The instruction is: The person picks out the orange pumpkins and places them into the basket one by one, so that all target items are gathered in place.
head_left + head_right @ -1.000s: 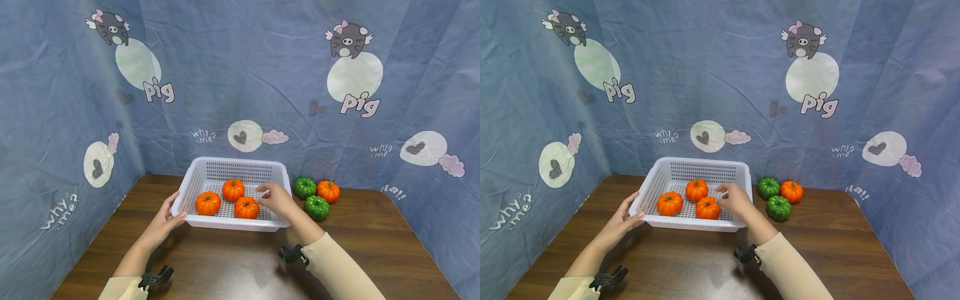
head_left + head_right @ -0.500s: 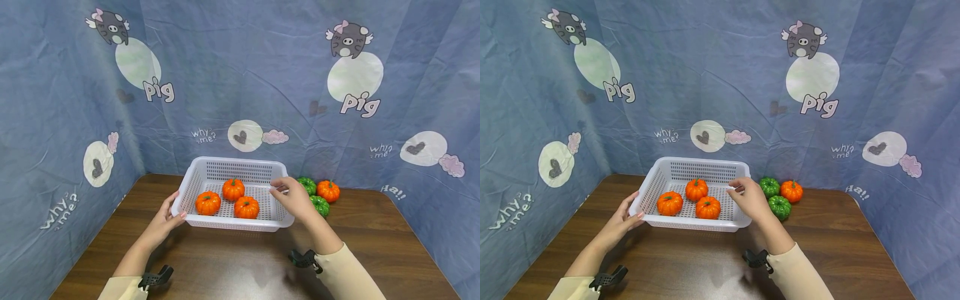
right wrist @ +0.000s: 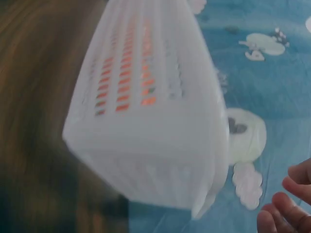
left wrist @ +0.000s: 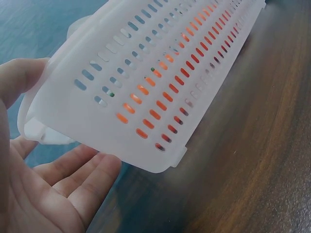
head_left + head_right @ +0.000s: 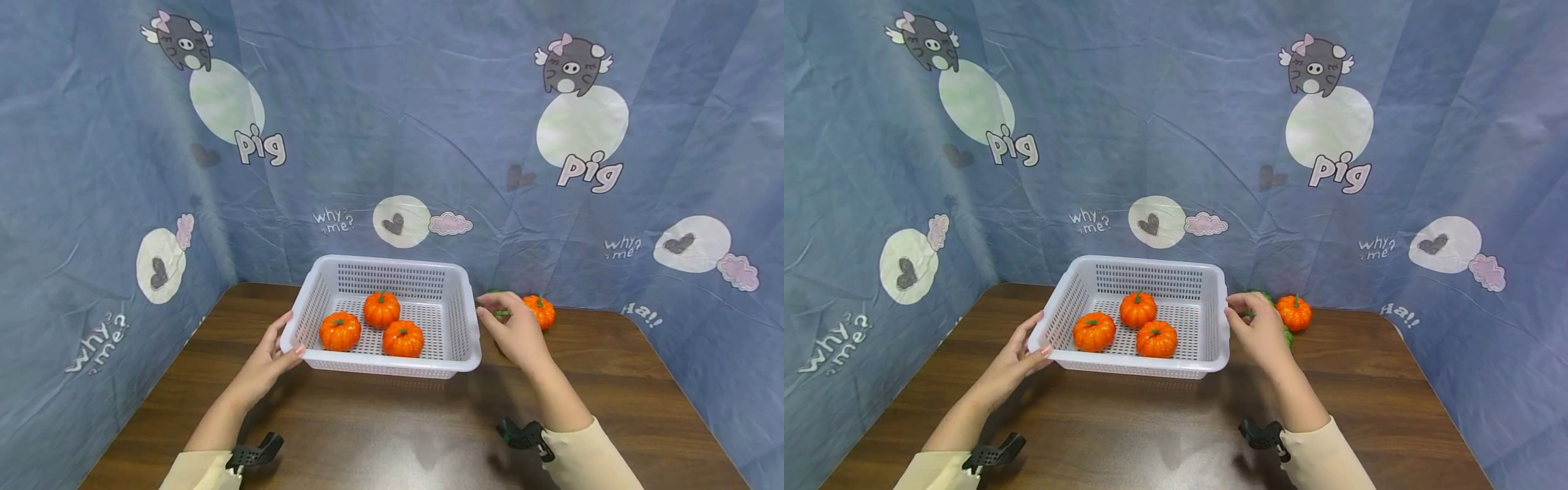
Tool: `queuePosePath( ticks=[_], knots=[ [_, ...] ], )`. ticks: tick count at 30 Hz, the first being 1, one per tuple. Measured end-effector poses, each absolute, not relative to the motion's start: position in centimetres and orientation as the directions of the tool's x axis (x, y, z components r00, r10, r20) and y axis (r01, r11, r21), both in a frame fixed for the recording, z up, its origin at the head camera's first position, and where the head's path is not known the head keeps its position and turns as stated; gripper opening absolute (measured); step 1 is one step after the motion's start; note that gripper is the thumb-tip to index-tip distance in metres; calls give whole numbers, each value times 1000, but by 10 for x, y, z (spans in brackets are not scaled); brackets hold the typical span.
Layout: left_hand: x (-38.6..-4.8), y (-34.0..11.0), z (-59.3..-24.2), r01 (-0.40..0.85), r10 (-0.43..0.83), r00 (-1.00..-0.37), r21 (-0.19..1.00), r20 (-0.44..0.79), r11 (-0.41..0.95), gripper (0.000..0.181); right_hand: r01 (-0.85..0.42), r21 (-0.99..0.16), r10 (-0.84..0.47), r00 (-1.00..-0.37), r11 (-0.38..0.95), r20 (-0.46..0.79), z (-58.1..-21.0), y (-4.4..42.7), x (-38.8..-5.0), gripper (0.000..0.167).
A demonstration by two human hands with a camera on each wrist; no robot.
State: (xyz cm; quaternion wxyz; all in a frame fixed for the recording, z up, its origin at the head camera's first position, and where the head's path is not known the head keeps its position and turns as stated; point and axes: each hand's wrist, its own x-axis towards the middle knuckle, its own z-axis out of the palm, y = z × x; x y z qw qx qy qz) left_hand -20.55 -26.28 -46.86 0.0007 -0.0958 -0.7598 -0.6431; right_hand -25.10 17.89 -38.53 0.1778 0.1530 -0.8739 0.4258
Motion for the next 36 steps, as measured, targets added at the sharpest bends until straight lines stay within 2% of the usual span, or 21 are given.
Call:
queuePosePath(
  ticks=[12,19,26,36],
  knots=[
    [-204,-262,-467,155,153,-979,977,132,149,78,-381,-646,-31,-874,662,484,-403,222,-258,18],
    [-203,-264,-468,152,144,-981,976,130,154,79,-319,-647,25,-886,692,463,-417,244,-263,20],
    [-204,-264,-469,149,144,-982,975,126,164,79,-300,-641,82,-865,707,495,-431,265,-272,24],
    [-205,-264,-469,144,136,-983,974,120,177,80,-196,-654,181,-868,731,462,-447,291,-286,25]
  ],
)
